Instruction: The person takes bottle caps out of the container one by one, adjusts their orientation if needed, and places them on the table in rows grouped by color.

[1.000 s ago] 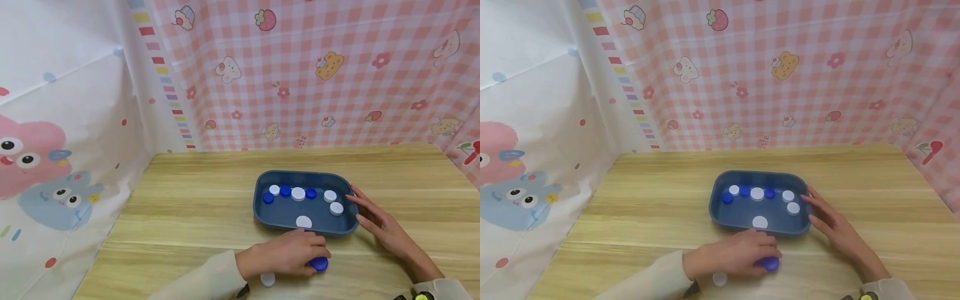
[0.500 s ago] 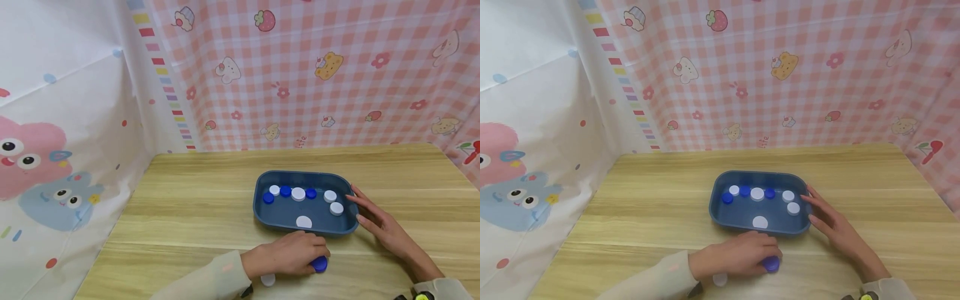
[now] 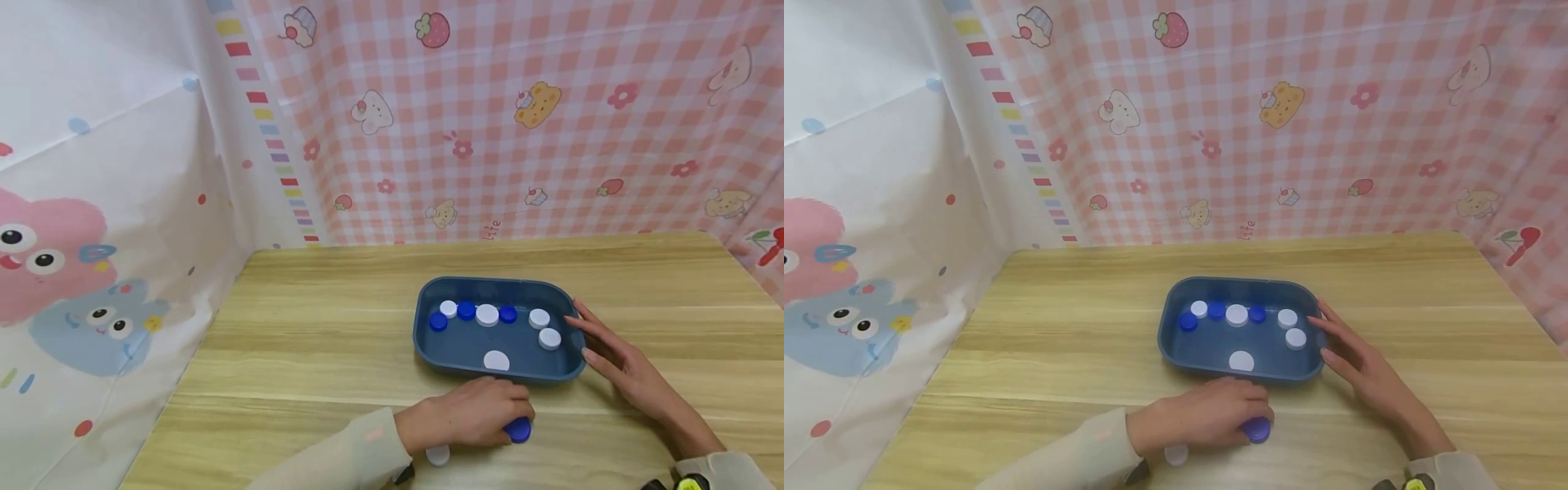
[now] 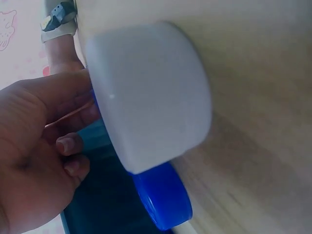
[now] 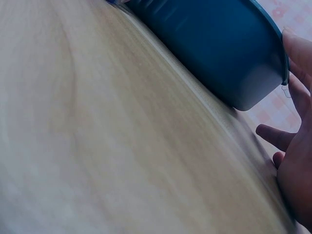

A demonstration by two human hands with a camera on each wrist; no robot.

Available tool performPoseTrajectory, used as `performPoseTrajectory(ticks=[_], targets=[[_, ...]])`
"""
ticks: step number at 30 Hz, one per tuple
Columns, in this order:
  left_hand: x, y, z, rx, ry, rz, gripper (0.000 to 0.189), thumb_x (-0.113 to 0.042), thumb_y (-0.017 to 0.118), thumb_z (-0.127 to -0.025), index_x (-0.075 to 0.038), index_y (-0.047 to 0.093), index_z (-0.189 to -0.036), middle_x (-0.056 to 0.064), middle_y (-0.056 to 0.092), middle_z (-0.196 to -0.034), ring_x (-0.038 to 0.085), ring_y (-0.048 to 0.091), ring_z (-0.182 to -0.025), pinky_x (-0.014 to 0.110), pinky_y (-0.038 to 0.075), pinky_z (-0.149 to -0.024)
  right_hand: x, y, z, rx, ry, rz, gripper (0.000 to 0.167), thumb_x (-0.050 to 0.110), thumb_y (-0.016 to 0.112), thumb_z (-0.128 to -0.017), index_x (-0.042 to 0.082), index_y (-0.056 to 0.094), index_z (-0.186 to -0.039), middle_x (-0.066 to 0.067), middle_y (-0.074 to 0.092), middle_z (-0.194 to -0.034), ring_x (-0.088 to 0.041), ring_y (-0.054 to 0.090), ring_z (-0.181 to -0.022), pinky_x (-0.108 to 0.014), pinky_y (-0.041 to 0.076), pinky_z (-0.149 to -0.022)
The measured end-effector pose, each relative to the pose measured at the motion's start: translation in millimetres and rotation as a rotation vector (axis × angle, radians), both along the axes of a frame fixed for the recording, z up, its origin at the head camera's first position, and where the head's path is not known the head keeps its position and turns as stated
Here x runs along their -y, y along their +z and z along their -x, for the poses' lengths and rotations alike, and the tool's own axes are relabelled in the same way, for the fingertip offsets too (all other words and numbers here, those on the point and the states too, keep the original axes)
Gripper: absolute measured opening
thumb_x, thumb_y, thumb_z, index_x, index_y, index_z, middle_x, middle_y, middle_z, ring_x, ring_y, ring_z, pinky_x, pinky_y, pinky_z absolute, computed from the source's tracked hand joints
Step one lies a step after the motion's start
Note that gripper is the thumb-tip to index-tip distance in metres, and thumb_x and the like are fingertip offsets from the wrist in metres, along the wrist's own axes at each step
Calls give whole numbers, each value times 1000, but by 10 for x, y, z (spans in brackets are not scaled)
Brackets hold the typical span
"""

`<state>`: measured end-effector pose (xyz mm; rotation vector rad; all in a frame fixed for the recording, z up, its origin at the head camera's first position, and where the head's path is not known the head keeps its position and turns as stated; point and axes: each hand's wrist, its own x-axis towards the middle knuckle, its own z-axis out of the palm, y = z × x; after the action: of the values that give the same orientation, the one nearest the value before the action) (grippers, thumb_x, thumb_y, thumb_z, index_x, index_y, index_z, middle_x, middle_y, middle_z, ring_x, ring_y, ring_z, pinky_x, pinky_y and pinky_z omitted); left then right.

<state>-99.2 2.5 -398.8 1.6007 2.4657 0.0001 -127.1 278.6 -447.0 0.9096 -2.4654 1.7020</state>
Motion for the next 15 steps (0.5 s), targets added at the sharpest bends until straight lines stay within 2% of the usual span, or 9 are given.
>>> performPoseTrajectory(ticks=[6,15], targets=[[4,-7,3,19,11,2,36,-32,73,-86,-25,63,-120,-13,54,-108,-1,49,-95,14,38,-83,4,10,-1,-23,-3,-7,47,-8,43,-97,-3,37,-143,-15,11,-158,-10,17,-142,-13,29,-100],[-11,14,-18,2,3,2,41,-36,74,-84,-25,62,-121,-12,52,-107,0,48,-96,14,38,-81,-8,8,3,-18,-1,-13,47,-8,43,-97,-1,38,-144,-12,11,-158,-9,17,-142,-13,29,-100]])
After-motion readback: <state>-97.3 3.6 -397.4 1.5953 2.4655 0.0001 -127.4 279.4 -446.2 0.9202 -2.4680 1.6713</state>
